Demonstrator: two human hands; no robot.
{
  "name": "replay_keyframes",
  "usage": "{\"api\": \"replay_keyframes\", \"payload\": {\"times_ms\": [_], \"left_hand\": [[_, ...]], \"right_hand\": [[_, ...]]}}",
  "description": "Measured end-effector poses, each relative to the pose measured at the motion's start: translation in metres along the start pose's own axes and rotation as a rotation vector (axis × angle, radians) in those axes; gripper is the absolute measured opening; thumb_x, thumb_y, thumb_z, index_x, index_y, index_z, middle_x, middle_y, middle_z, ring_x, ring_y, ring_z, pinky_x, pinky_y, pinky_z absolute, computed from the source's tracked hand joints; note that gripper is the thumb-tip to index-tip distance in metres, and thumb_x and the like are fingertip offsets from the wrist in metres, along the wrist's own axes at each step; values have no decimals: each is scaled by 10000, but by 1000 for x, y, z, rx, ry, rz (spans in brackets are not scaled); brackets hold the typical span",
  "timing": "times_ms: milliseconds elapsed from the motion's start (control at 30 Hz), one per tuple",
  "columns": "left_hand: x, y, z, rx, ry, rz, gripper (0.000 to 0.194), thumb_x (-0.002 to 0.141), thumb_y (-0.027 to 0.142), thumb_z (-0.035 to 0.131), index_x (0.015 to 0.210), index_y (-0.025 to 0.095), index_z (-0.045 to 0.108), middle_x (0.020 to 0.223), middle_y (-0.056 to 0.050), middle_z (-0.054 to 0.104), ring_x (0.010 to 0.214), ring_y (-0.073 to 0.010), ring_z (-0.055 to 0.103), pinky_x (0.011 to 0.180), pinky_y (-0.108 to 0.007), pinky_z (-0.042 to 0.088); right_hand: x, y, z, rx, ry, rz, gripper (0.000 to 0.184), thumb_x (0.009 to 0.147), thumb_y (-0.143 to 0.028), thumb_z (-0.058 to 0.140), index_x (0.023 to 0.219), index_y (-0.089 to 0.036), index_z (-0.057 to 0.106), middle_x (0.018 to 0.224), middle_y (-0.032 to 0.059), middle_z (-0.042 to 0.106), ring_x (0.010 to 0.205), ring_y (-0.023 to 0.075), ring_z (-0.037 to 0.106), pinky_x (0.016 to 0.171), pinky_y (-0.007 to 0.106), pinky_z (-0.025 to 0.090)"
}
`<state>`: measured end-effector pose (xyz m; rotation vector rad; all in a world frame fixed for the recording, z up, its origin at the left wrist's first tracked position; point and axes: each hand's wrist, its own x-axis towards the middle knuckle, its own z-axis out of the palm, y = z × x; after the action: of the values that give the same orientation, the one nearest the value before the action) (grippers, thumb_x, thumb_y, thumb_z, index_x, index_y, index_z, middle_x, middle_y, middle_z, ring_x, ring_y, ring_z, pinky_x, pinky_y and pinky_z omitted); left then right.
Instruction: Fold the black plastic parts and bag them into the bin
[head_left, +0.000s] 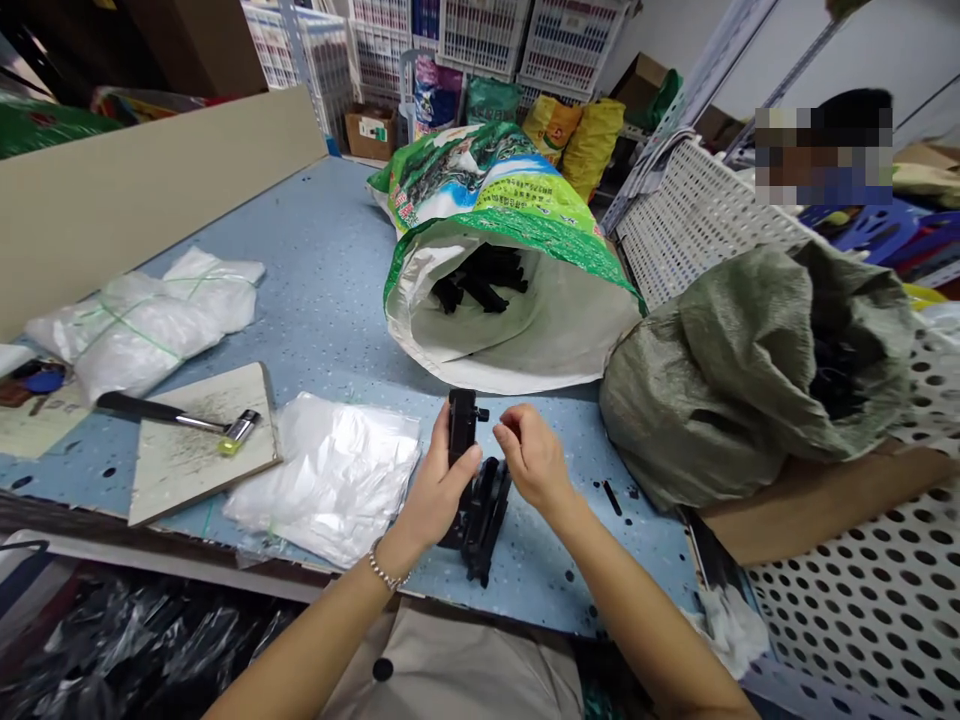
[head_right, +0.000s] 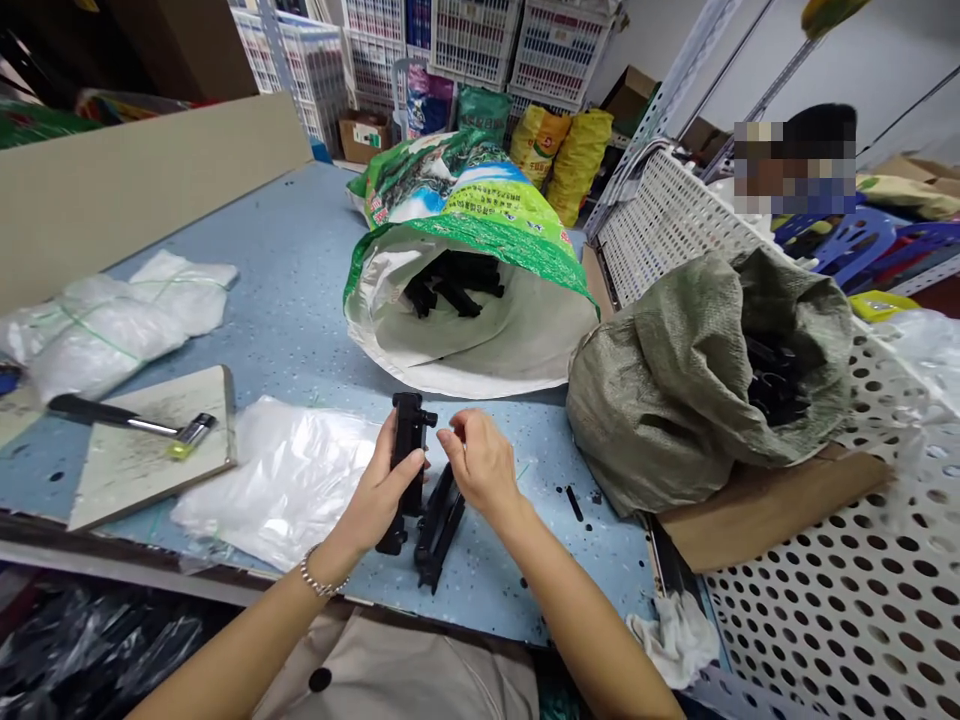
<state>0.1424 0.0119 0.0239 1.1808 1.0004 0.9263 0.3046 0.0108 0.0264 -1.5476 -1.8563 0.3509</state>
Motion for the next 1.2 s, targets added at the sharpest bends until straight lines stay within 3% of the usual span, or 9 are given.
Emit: {"api": "replay_keyframes", "payload": {"times_ms": [167, 333, 500, 600, 667, 800, 967, 1033, 1200], "left_hand": [[-18, 13, -2, -63, -48, -114, 743, 880, 485, 545, 1501, 296, 184, 1124, -74, 585, 782, -176, 596, 718, -335, 531], [-24, 18, -6, -112, -67, -201, 729, 875, 489, 532, 1487, 246, 220, 800, -15, 588, 678, -186, 590, 630, -326, 516], [-28, 13, -6, 228, 56, 16, 717, 884, 448, 517, 1491, 195, 231, 1223, -155, 575, 1115, -298, 566, 942, -468, 459], [-30, 10, -11, 428, 55, 154, 748, 877, 409, 537, 1505, 189, 197, 1448, -174, 400, 1354, -319, 362, 1110, -508, 282], [-29, 11, -16, 379, 13, 127, 727, 882, 412, 533, 1501, 206, 212, 1470, -151, 382, 1363, -308, 353, 1118, -486, 282], [-25, 20, -23, 80, -47, -102, 718, 871, 456, 541, 1487, 242, 241, 1150, -104, 607, 944, -253, 623, 813, -396, 518], [-28, 30, -20, -105, -102, -272, 732, 832, 433, 599, 1465, 241, 285, 685, 16, 555, 575, -164, 542, 544, -294, 481], [-30, 30, -19, -88, -104, -270, 719, 828, 427, 610, 1455, 243, 309, 681, 15, 551, 583, -163, 541, 540, -287, 475], [-33, 25, -22, -47, -77, -207, 739, 844, 436, 596, 1475, 248, 261, 728, 3, 569, 612, -168, 563, 562, -294, 487]], "right_hand": [[24, 14, -9, -216, -62, -467, 253, 983, -363, 383, 988, -170, 546, 897, 104, 589, 815, 219, 516, 736, 343, 423], [24, 16, -4, -245, -151, -575, 274, 992, -341, 372, 909, -175, 573, 800, 79, 578, 713, 192, 465, 668, 323, 387], [14, -2, 6, 215, -260, -122, 394, 986, -469, 315, 848, -181, 546, 735, 41, 526, 660, 159, 458, 619, 298, 386], [13, -9, 3, 616, -529, 269, 468, 967, -557, 266, 823, -187, 514, 613, -28, 432, 510, 115, 378, 490, 251, 340], [17, -11, -4, 621, -658, 300, 469, 954, -579, 295, 844, -184, 523, 622, -26, 459, 514, 114, 402, 484, 244, 349], [26, -10, -21, 28, -458, -196, 357, 967, -487, 391, 923, -179, 567, 840, 71, 590, 765, 182, 514, 655, 307, 411], [36, -4, -29, -321, -408, -651, 375, 992, -400, 357, 786, -182, 581, 738, 83, 574, 694, 197, 474, 624, 324, 375], [36, -3, -25, -222, -424, -616, 392, 976, -429, 383, 730, -189, 572, 690, 63, 556, 653, 184, 458, 606, 312, 376], [24, -16, -5, 263, -488, -107, 584, 962, -554, 206, 639, -205, 546, 507, -49, 404, 476, 124, 360, 456, 250, 352]]}}
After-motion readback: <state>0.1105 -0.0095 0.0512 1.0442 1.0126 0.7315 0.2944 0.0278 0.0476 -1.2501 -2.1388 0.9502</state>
